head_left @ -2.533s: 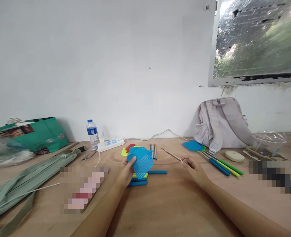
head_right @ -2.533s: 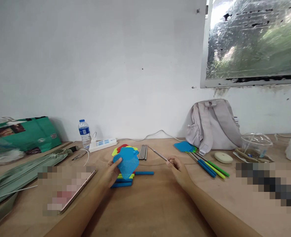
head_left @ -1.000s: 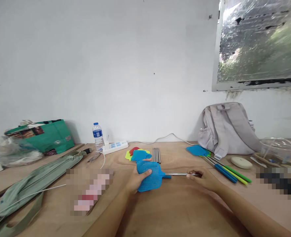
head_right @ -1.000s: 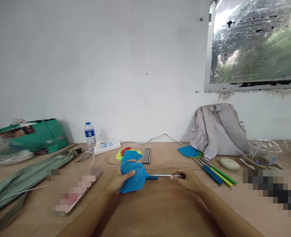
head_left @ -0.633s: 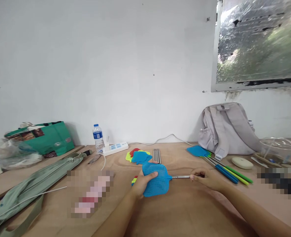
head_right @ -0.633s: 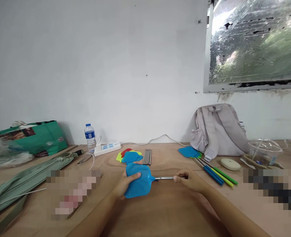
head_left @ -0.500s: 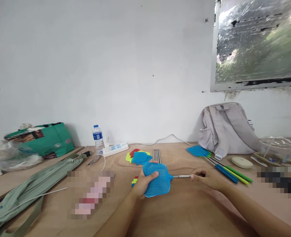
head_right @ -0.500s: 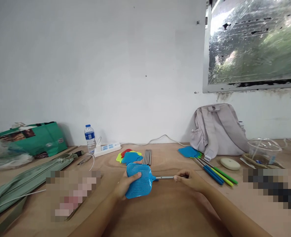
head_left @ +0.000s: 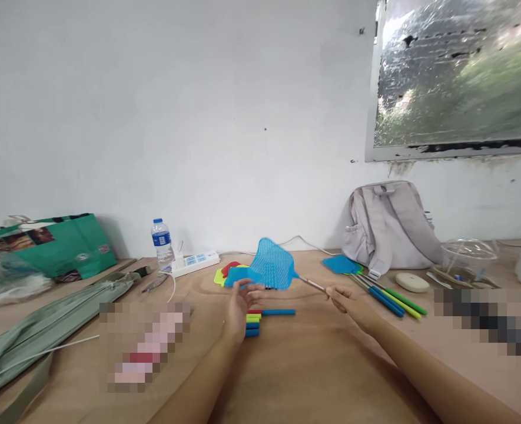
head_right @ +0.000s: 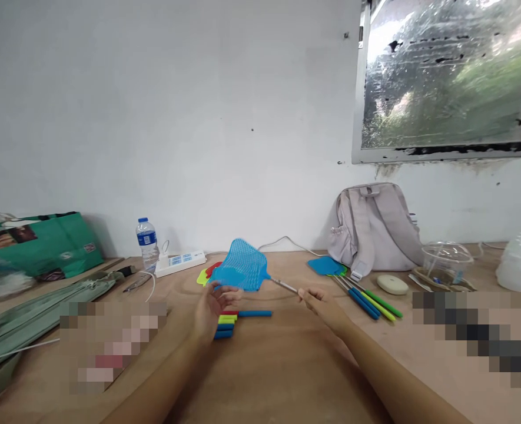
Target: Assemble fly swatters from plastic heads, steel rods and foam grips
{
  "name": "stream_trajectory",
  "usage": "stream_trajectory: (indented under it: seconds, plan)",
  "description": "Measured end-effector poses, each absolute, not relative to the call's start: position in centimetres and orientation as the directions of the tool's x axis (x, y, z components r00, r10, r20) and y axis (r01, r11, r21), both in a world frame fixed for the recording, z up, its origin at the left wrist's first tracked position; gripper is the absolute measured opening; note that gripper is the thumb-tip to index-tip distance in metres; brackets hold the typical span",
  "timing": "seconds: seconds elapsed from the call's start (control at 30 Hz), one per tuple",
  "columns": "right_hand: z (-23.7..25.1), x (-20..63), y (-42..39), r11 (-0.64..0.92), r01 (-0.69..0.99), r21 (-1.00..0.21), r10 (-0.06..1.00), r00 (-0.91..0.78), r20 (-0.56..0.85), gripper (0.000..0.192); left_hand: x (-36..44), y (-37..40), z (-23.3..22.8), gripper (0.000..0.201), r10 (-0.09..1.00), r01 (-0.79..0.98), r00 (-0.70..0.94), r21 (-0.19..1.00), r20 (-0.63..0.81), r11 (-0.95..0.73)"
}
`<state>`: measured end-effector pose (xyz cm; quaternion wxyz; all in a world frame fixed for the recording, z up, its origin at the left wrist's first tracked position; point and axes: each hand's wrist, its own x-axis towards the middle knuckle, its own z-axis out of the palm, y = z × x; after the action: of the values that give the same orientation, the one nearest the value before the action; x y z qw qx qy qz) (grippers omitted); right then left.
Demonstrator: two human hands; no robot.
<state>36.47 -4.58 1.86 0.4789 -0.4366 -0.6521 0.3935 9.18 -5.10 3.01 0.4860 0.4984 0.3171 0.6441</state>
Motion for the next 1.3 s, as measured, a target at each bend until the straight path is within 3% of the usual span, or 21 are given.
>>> stream_trajectory:
  seconds: [0.07, 0.13, 0.23, 0.37, 0.57, 0.77, 1.07, 1.3]
  plan:
    - [1.8, 36.0, -4.4, 0.284, 0.035, -0.958, 0.957, -0.076, 0.281, 0.039, 9.2, -4.9, 2.6, 0.03, 0.876, 0.186, -0.05, 0.866, 0.481, -0.465]
    - [1.6, 35.3, -4.3, 0.267, -0.116, -0.957, 0.963, -0.01, 0.27, 0.04, 9.4, -5.0, 2.2, 0.022, 0.808, 0.58, 0.113, 0.622, 0.578, -0.526]
    - [1.2, 34.2, -4.3, 0.235, -0.237, -0.943, 0.97, 0.001, 0.242, 0.038, 9.8, -5.2, 1.8, 0.027, 0.787, 0.786, 0.32, 0.316, 0.527, -0.531]
    - [0.3, 32.9, -4.6, 0.187, -0.259, -0.947, 0.98, -0.017, 0.198, 0.029, 10.3, -5.2, 1.3, 0.024, 0.796, 0.832, 0.408, 0.177, 0.448, -0.526]
    - [-0.6, 32.3, -4.6, 0.17, -0.134, -0.976, 0.985, -0.012, 0.173, 0.016, 10.5, -4.9, 1.2, 0.022, 0.817, 0.846, 0.424, 0.151, 0.39, -0.511]
    - [-0.7, 32.4, -4.3, 0.016, -0.325, -0.946, 0.999, -0.036, 0.029, 0.015, 10.5, -4.7, 1.0, 0.019, 0.804, 0.83, 0.442, 0.159, 0.397, -0.534]
    - [0.2, 33.7, -4.8, -0.058, -0.509, -0.859, 0.989, -0.149, 0.021, 0.039, 10.5, -5.1, 1.7, 0.021, 0.709, 0.756, 0.462, 0.181, 0.533, -0.629]
    - [0.3, 33.7, -4.9, -0.066, -0.577, -0.814, 0.971, -0.224, 0.08, 0.021, 11.3, -6.2, 2.0, 0.02, 0.679, 0.736, 0.591, 0.055, 0.435, -0.675]
